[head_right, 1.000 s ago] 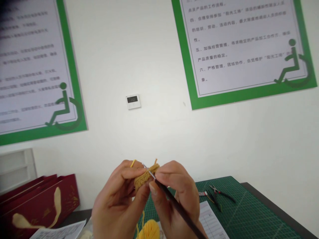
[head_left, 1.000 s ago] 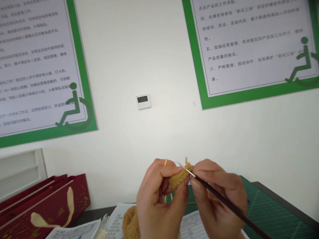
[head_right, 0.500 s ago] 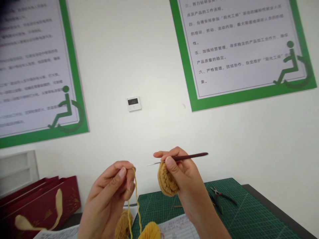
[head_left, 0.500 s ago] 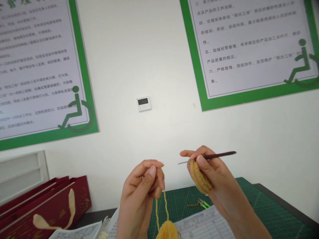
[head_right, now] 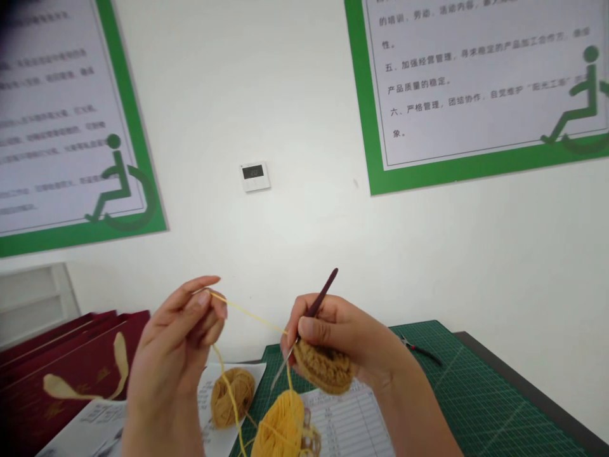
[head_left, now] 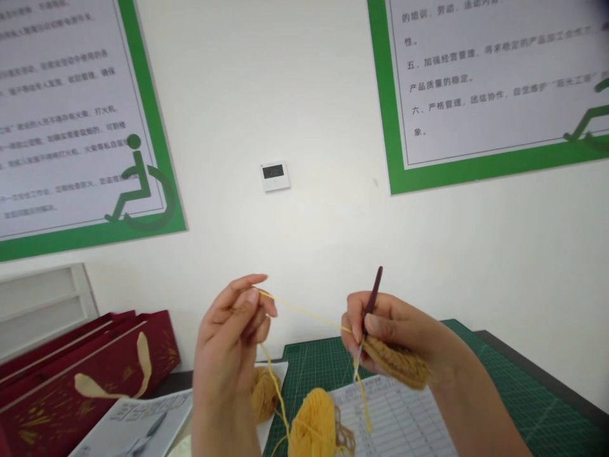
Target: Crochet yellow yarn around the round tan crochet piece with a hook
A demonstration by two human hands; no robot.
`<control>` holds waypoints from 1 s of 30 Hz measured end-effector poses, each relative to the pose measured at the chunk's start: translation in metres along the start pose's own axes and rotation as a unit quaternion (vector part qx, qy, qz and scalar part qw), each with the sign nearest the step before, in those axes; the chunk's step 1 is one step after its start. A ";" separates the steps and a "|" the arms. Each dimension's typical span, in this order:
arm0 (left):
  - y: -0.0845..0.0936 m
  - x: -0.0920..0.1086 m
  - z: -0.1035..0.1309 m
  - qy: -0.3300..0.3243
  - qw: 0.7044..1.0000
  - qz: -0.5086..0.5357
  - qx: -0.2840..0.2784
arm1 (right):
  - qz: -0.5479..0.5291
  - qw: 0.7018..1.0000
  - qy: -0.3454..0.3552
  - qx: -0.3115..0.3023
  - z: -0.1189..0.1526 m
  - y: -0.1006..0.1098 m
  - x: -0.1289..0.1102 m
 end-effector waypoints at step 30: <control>0.034 -0.051 -0.006 0.154 0.960 -0.226 -0.067 | 0.116 0.984 0.010 0.137 0.002 0.020 -0.007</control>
Point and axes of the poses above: each hand's wrist, its own z-axis away from the middle knuckle, its own y-axis out of the back of the hand, x = y × z, the point moved 8 cm from there along -z, towards the middle knuckle, and after that the axes turned 3 degrees about -x, right-handed, at the moved point
